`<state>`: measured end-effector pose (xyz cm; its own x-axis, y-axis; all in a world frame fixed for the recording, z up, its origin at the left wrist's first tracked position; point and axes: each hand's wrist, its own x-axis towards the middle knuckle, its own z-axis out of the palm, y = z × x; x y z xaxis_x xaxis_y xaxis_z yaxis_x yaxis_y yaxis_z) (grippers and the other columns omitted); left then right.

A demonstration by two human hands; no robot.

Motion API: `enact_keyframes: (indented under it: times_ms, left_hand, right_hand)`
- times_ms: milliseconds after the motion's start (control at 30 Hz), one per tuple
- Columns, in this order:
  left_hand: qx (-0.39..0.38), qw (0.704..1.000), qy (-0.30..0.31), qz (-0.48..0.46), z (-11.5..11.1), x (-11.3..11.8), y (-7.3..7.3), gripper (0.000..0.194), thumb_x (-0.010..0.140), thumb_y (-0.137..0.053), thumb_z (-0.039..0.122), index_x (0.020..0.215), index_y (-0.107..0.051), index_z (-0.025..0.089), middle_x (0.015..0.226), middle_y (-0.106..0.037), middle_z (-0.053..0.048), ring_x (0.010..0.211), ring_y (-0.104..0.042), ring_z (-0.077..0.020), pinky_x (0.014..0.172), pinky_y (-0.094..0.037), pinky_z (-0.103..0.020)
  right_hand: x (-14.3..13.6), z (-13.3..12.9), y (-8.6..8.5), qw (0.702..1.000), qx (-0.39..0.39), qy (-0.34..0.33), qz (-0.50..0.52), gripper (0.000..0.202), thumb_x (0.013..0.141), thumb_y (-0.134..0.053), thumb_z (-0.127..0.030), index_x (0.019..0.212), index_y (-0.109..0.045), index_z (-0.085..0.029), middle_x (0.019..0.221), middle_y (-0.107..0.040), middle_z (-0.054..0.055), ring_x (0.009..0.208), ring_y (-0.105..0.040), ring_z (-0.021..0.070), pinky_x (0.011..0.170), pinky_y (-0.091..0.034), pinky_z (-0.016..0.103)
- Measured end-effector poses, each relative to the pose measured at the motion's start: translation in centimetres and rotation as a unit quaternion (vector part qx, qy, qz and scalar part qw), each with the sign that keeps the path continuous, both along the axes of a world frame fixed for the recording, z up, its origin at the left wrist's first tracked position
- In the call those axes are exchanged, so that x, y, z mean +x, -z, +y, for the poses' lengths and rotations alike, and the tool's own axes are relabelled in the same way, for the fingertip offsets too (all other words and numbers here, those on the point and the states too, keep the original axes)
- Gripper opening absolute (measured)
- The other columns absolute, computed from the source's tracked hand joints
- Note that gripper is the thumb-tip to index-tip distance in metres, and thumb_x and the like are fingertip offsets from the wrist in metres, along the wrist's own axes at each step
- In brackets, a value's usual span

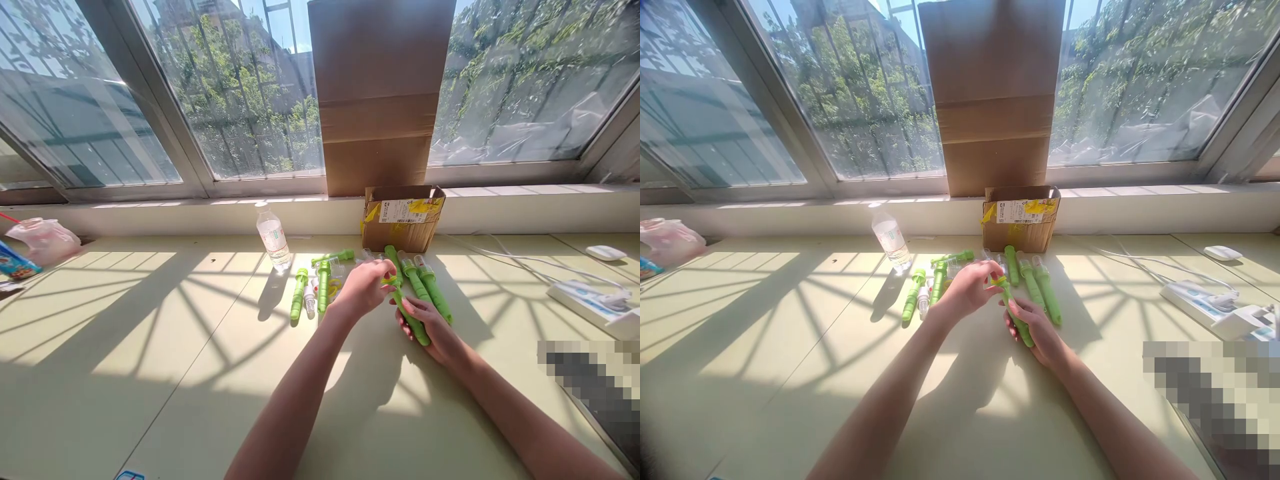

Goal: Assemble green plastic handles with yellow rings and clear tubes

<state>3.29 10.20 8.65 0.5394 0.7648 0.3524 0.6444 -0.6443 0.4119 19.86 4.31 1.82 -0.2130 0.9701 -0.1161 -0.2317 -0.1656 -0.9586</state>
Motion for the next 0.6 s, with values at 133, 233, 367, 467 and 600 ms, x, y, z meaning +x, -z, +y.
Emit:
enact_keyframes:
  times_ms: [133,233,367,467,600]
  left_hand:
    - [-0.004,1.0,-0.01,-0.001,0.0,0.1,0.07,0.02,0.079,-0.07,0.026,0.096,-0.061,0.02,0.087,-0.066,-0.001,0.082,-0.062,-0.0179,0.075,-0.048,-0.028]
    - [-0.012,1.0,-0.017,-0.001,0.03,0.16,0.07,0.021,0.078,-0.071,0.03,0.096,-0.062,0.021,0.082,-0.065,-0.001,0.08,-0.062,-0.0177,0.073,-0.048,-0.027]
    - [-0.01,1.0,-0.016,0.001,0.08,0.11,0.13,0.021,0.079,-0.07,0.03,0.095,-0.061,0.02,0.082,-0.066,-0.001,0.079,-0.062,-0.0176,0.074,-0.048,-0.028]
    - [-0.013,1.0,0.001,-0.007,0.07,-0.07,0.18,0.02,0.08,-0.069,0.029,0.096,-0.061,0.02,0.088,-0.067,-0.002,0.082,-0.062,-0.0175,0.076,-0.048,-0.028]
    - [-0.019,0.999,0.038,-0.014,0.03,-0.32,0.2,0.022,0.08,-0.066,0.023,0.1,-0.059,0.02,0.101,-0.067,-0.003,0.085,-0.062,-0.0171,0.079,-0.049,-0.028]
  right_hand:
    - [-0.21,0.07,0.36,0.999,0.009,0.017,-0.033,0.031,0.083,-0.059,-0.051,0.091,-0.061,-0.02,0.058,-0.047,-0.004,0.041,-0.034,0.0069,0.038,-0.021,0.022]
    - [-0.27,0.11,0.64,0.998,0.021,0.028,-0.06,0.027,0.08,-0.064,-0.045,0.089,-0.058,-0.02,0.054,-0.045,-0.006,0.04,-0.032,0.0064,0.037,-0.021,0.021]
    - [-0.29,0.17,0.86,0.997,0.019,0.038,-0.068,0.028,0.077,-0.066,-0.042,0.093,-0.056,-0.021,0.056,-0.052,-0.005,0.041,-0.035,0.0072,0.036,-0.023,0.02]
    - [-0.32,0.19,0.83,0.997,0.018,0.049,-0.054,0.031,0.077,-0.066,-0.044,0.095,-0.055,-0.021,0.063,-0.059,-0.003,0.04,-0.036,0.0069,0.036,-0.023,0.02]
    - [-0.32,0.09,0.48,0.998,0.021,0.047,-0.033,0.029,0.078,-0.067,-0.046,0.082,-0.058,-0.019,0.068,-0.058,0.0,0.044,-0.041,0.0075,0.04,-0.028,0.022]
